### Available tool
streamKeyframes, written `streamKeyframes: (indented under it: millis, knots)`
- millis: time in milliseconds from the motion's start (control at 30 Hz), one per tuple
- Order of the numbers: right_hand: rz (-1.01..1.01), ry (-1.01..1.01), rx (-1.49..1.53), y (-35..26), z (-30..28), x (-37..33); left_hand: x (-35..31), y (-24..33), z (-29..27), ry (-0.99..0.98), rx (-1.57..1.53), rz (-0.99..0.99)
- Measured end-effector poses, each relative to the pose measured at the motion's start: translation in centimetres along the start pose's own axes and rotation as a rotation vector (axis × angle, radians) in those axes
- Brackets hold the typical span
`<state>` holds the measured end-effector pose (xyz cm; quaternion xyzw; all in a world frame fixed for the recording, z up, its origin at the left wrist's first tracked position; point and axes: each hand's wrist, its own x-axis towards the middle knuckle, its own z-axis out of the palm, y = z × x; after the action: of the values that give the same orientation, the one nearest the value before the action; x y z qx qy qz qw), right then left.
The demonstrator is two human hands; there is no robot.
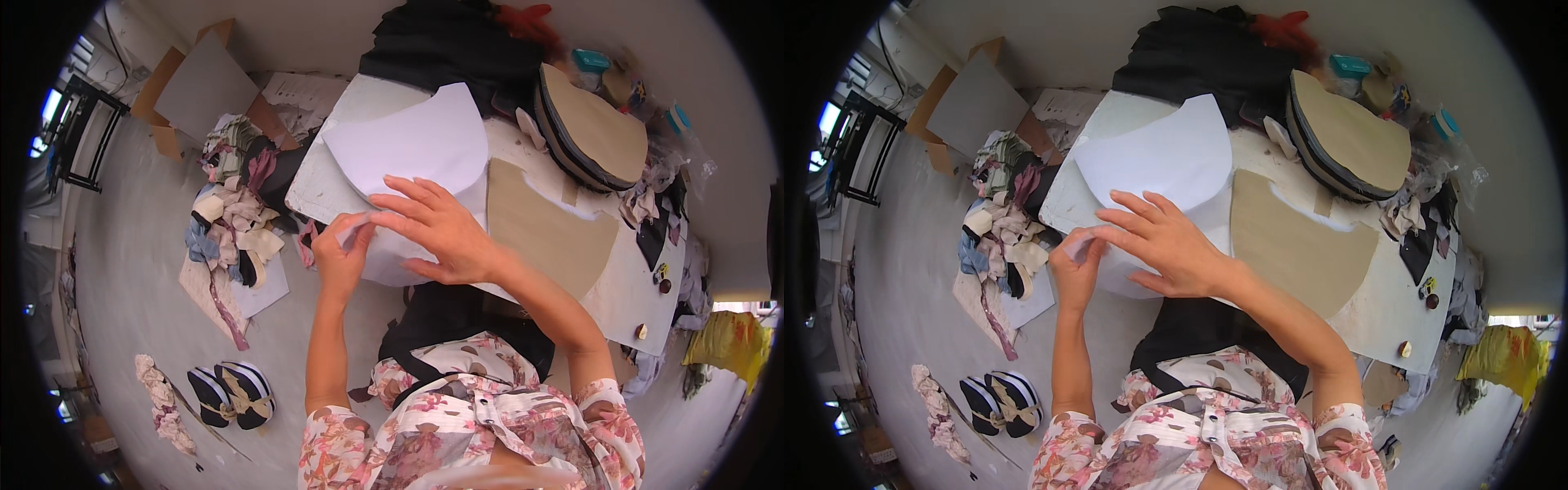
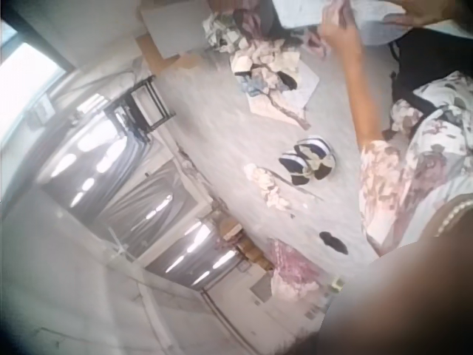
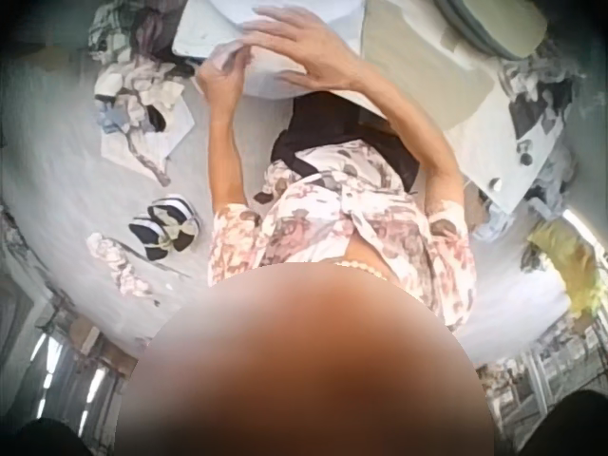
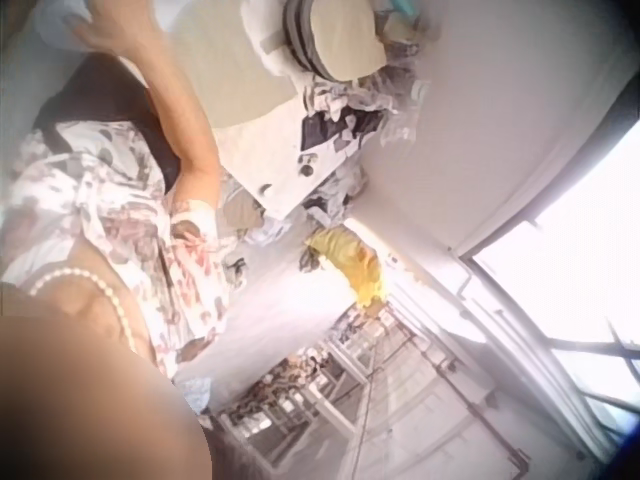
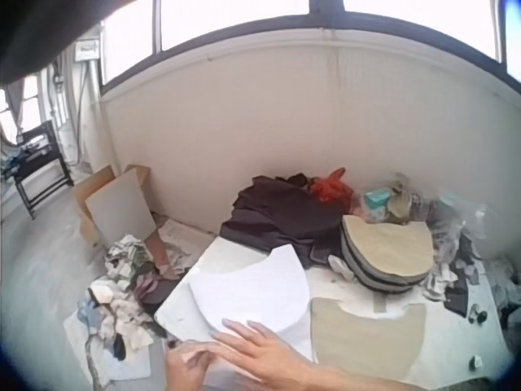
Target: The person repeatedly places a white fabric piece on a table, then places a beige fabric piece on top, smoothing both layers. The person continues this layering process multiple times, stacking the completed pairs on the table.
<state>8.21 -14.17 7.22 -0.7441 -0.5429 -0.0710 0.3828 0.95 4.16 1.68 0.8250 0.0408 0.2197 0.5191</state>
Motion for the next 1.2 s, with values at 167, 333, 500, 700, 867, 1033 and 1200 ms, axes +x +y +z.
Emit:
streamKeyframes:
  millis: [167, 333, 500, 700, 867, 1033, 1200]
  knots:
    - [0.006, -0.268, -0.179, 4.3, -2.2, -1.0, -0.9, 5.6, -1.7, -0.095, 0.193, 0.495]
    - [0.265, -0.161, -0.147, 0.9, -9.9, -10.2, -3.1, 6.6, -3.9, -0.135, -0.117, 0.292]
    - [0.611, 0.199, 0.42, -3.8, -12.9, -18.5, -3.7, 6.4, -1.5, -0.278, -0.802, -0.009]
    - [0.839, 0.684, 0.619, -5.3, -14.3, -25.1, -0.8, 6.7, 6.2, -0.318, -0.577, -0.265]
    - [1.008, 0.847, 0.457, -1.8, -14.2, -28.2, 1.0, 4.2, 13.8, -0.421, -0.652, -0.353]
    - [1.069, 0.857, 0.385, 2.9, -13.2, -30.3, 2.1, 0.8, 18.3, -0.398, -0.524, -0.323]
    - [1.112, 0.867, 0.326, 5.6, -13.2, -30.5, 3.1, 0.2, 20.0, -0.358, -0.3, -0.27]
